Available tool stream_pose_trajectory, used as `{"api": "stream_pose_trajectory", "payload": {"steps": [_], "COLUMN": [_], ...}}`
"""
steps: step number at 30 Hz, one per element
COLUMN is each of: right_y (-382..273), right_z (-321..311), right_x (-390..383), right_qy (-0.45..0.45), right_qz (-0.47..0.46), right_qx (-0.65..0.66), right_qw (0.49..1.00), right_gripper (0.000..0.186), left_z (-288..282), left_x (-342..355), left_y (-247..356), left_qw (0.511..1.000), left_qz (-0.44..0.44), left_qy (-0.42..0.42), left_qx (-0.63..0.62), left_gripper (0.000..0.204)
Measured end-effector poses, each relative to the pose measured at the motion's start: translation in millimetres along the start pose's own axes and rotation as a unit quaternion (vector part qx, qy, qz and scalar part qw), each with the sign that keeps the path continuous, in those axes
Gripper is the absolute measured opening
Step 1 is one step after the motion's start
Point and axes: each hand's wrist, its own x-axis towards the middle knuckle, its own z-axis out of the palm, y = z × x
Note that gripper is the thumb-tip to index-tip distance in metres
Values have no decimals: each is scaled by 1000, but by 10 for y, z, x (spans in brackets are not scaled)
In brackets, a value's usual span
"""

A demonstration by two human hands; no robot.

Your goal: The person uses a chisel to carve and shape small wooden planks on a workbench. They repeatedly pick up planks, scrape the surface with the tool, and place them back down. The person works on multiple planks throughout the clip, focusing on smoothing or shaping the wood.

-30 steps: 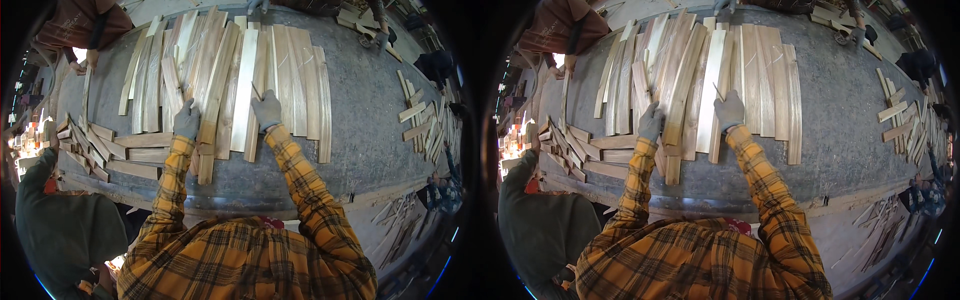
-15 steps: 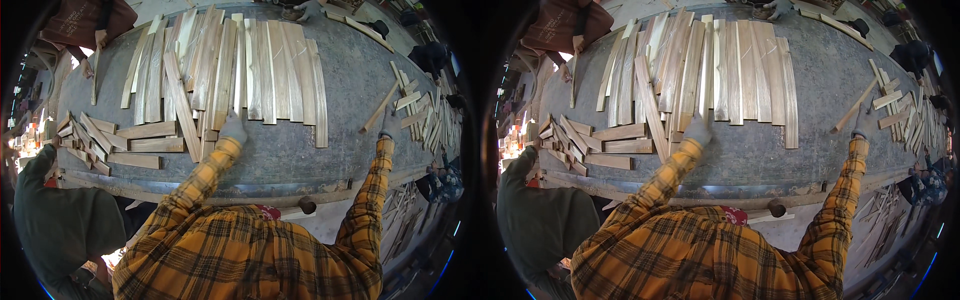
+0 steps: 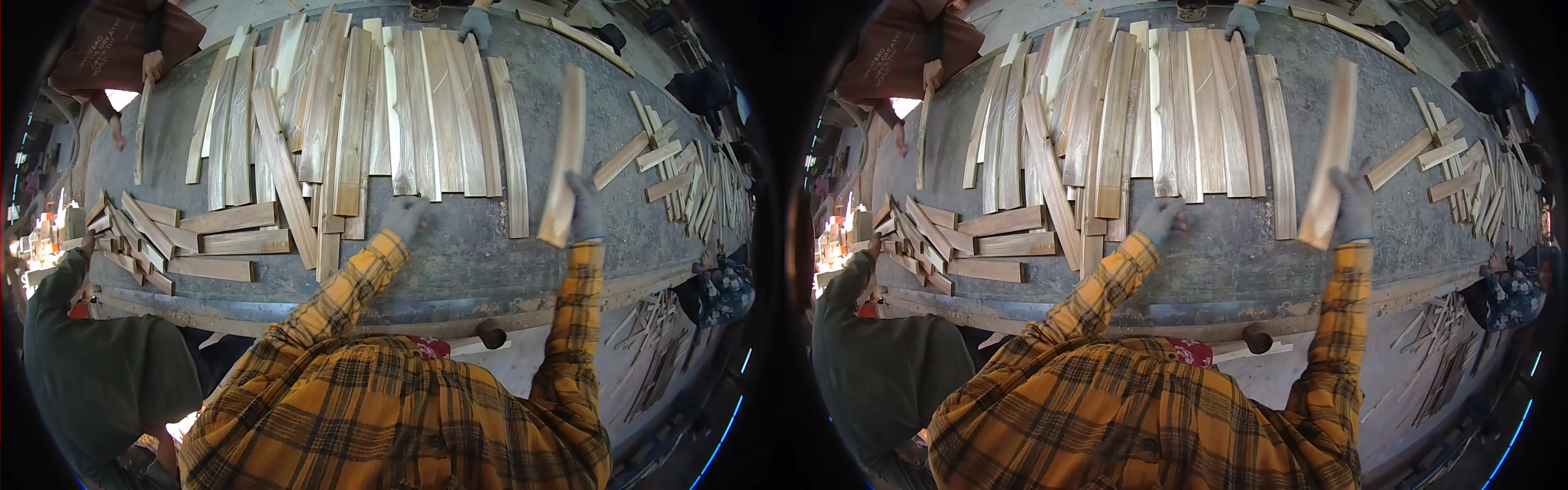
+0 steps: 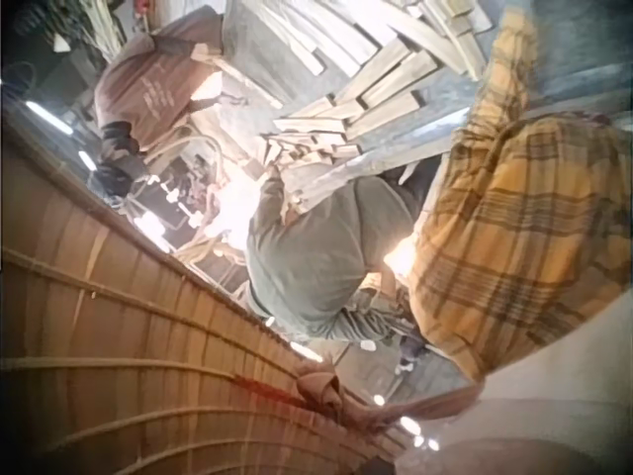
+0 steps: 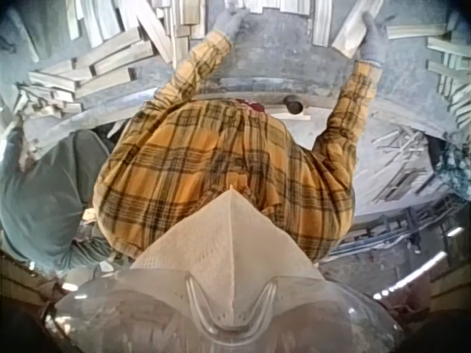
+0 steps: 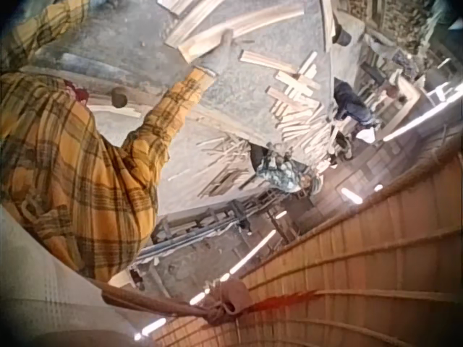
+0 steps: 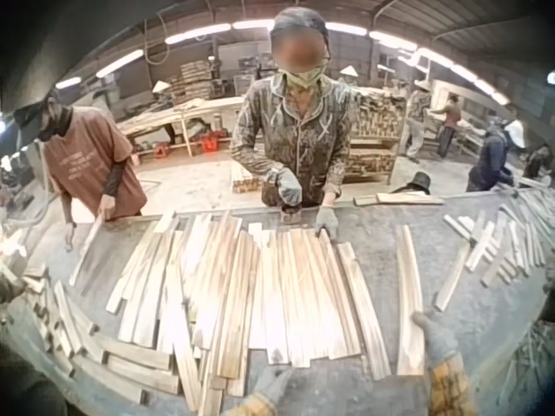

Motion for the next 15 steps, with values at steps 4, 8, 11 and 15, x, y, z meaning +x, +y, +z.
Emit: {"api": "stream_pose_trajectory", "payload": {"steps": [4,8,11,15], "right_y": [-253,82,512,805], "right_z": [-198,1262,1826,1355], "right_x": [262,-351,-401,3], "right_qy": [190,-34,-121,-59], "right_qz": [-107,-281,-254,-300], "right_qx": [-460,-476,-541,-522], "right_qw": [861,833,792,796], "right_gripper": [26,16,31,23], "left_z": [-100,-51,-342,-701], "left_x": [250,218,459,535], "left_y": [-101,99,-57,-148], "left_qw": [943,735,636,634], "left_qz": [56,319,325,303], "left_qy": [236,193,172,207], "left_qx": [227,566,679,681], "left_gripper": [62,51,48,41]}}
